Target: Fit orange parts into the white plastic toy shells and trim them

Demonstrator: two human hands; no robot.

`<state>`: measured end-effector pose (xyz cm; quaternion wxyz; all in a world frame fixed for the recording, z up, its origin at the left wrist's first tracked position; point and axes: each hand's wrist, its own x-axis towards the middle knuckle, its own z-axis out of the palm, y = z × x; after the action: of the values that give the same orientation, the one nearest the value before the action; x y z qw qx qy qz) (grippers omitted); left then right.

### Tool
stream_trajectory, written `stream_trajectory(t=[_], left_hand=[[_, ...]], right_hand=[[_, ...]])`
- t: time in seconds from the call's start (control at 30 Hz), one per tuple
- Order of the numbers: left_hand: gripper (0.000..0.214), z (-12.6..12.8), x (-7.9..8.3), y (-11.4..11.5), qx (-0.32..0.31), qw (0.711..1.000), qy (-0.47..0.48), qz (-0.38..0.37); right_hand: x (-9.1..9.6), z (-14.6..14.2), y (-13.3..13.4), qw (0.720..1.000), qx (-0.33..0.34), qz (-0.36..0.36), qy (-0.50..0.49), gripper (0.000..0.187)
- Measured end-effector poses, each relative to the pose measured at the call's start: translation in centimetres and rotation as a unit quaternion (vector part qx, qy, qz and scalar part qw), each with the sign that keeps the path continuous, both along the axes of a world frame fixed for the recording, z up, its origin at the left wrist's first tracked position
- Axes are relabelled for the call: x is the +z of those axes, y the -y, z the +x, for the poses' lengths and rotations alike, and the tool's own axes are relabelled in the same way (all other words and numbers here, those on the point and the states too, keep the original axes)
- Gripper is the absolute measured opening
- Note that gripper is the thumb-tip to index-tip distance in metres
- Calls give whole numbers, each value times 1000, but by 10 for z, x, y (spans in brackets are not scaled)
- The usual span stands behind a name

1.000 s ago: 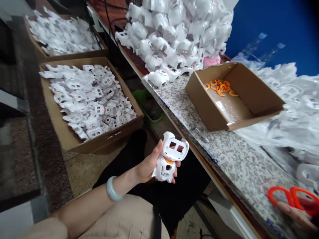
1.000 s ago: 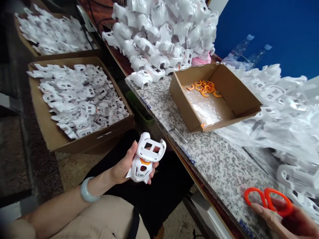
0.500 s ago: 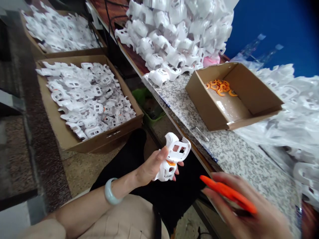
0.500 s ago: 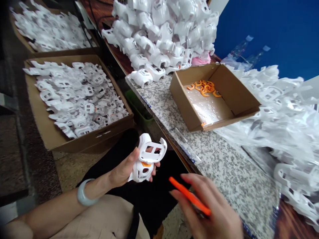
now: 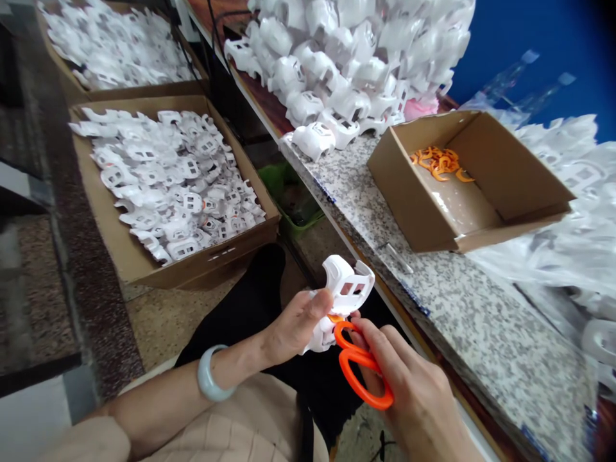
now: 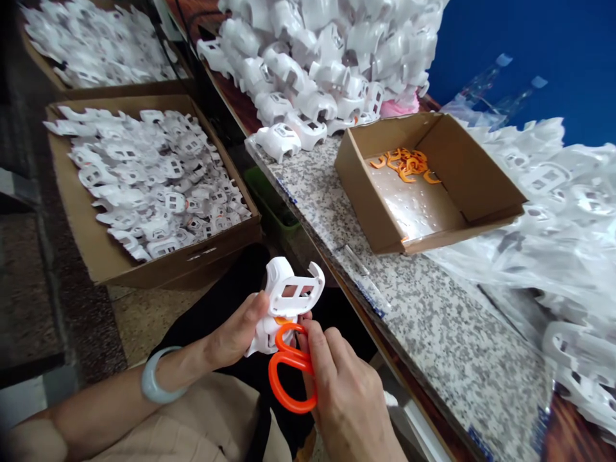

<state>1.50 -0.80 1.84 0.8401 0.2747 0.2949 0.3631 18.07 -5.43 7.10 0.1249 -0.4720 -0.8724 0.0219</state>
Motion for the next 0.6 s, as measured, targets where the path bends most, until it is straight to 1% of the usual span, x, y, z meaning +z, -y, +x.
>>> stream_trajectory(t=[0.1, 0.2, 0.27, 0.33, 0.4, 0.47, 0.5, 0.53, 0.6], left_hand=[[75, 0, 3, 1, 7, 1000, -15, -7], [76, -2, 6, 0, 10, 999, -36, -4], [75, -4, 7, -2, 4, 999, -52, 6], [75, -6, 6, -3, -7, 997, -70, 28], [73, -8, 3, -4, -19, 994, -93, 62], [71, -9, -1, -5, -27, 989, -113, 88], [71, -9, -2, -6, -28, 988, -120, 93], [71, -8, -3, -6, -26, 988, -125, 90], [71, -8, -3, -6, -13, 989, -125, 74]], right_hand=[[-4, -3, 0, 1000, -6, -8, 20, 28], [-11, -8, 1, 999, -44, -6, 21, 26], [-15, -11, 2, 997, -69, -22, 18, 26], [-18, -11, 0, 995, -76, -63, -2, 26], [-20, -9, -2, 989, -66, -122, -43, 22], [-23, -6, -5, 983, -53, -158, -74, 19], [-25, -5, -6, 984, -49, -155, -75, 17], [-27, -5, -7, 987, -47, -136, -65, 17], [-29, -7, -7, 996, -52, -68, -19, 20]])
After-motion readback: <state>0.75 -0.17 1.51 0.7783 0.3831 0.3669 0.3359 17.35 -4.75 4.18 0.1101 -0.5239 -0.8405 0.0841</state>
